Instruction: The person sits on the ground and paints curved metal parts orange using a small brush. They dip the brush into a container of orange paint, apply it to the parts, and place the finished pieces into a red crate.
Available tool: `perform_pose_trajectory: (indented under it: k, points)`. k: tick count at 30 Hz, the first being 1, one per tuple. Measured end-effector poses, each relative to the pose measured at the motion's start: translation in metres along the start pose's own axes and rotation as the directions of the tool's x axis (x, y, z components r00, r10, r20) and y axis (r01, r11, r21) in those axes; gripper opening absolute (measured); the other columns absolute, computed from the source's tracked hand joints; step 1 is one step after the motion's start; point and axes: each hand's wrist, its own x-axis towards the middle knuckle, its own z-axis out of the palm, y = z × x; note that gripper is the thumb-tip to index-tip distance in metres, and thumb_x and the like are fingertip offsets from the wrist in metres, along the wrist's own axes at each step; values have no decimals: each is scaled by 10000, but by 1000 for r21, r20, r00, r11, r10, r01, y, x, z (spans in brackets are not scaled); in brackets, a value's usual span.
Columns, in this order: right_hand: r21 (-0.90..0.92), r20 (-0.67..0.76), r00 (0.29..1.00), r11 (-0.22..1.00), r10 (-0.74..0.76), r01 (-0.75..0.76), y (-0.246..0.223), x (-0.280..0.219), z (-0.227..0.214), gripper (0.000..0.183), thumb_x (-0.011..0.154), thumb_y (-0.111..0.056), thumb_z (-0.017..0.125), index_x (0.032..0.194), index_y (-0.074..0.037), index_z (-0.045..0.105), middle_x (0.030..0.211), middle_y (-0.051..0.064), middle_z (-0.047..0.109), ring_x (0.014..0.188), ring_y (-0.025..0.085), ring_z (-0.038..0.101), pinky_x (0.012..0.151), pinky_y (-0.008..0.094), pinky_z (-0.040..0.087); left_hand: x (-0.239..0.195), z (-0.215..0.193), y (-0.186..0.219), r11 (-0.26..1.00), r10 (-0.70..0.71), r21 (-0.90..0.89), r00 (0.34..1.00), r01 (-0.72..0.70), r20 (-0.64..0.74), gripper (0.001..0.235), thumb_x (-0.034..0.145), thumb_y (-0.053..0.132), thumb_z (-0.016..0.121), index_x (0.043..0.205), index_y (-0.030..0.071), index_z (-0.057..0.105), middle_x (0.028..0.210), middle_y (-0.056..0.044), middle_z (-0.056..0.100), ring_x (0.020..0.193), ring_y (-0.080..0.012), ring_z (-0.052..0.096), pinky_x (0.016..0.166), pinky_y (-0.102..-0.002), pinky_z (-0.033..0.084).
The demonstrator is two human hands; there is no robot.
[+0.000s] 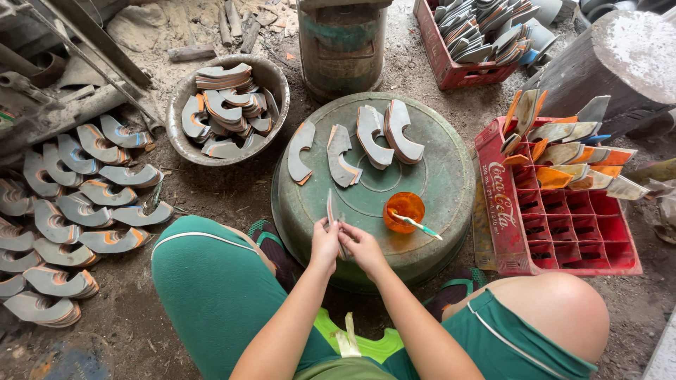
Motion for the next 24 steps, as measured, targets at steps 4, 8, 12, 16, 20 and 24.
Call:
perform_pose_trajectory:
  k: [4,8,12,16,20,24]
  points:
    - [-346,-84,896,855,-437,385,-21,29,5,497,952,-268,725,1371,-27,609,1326,127,681,1186,223,659,992,331,509,-5,0,17,986,67,-149,997,-71,-34,444,1012,157,567,1391,-18,416,1151,-133,670,1037,-171,664,910,-313,535]
    - [-799,-57,757,484,-651,356,-58,74,13,564,892,-275,749,1390,-63,588,1378,187,603,1267,355,573,1035,442,459,-14,0,23,983,118,-138,993,-118,-13,451,1003,144,594,1394,-12,432,1118,-125,673,1003,-158,651,908,-302,530]
    - [-957,71,690,144,-721,250,-78,120,20,718,785,-284,794,1401,-49,510,1426,214,512,1326,399,471,1042,532,385,-22,0,23,984,53,-172,999,-55,-12,435,999,163,593,1380,9,450,1093,-101,692,975,-147,654,898,-296,529]
    - [-962,114,764,122,-635,244,-76,157,6,606,844,-197,734,1409,-92,541,1404,151,566,1319,338,524,1035,476,441,-24,7,24,978,-3,-209,999,-6,-42,415,1000,175,589,1367,17,477,1079,-85,702,971,-144,650,911,-299,523]
    - [-973,137,732,46,-667,225,-80,188,-1,548,897,-141,684,1425,-87,544,1396,151,573,1311,332,536,1027,466,447,-16,18,34,987,-26,-159,999,19,-43,432,996,172,594,1388,34,473,1115,-86,690,1003,-136,634,934,-288,500]
    - [-974,140,688,26,-713,224,-89,199,-8,590,864,-192,708,1405,-24,543,1409,241,553,1254,375,560,983,477,458,-8,25,36,989,33,-141,999,-36,-19,443,992,141,612,1398,20,484,1159,-104,666,1043,-142,630,965,-285,496]
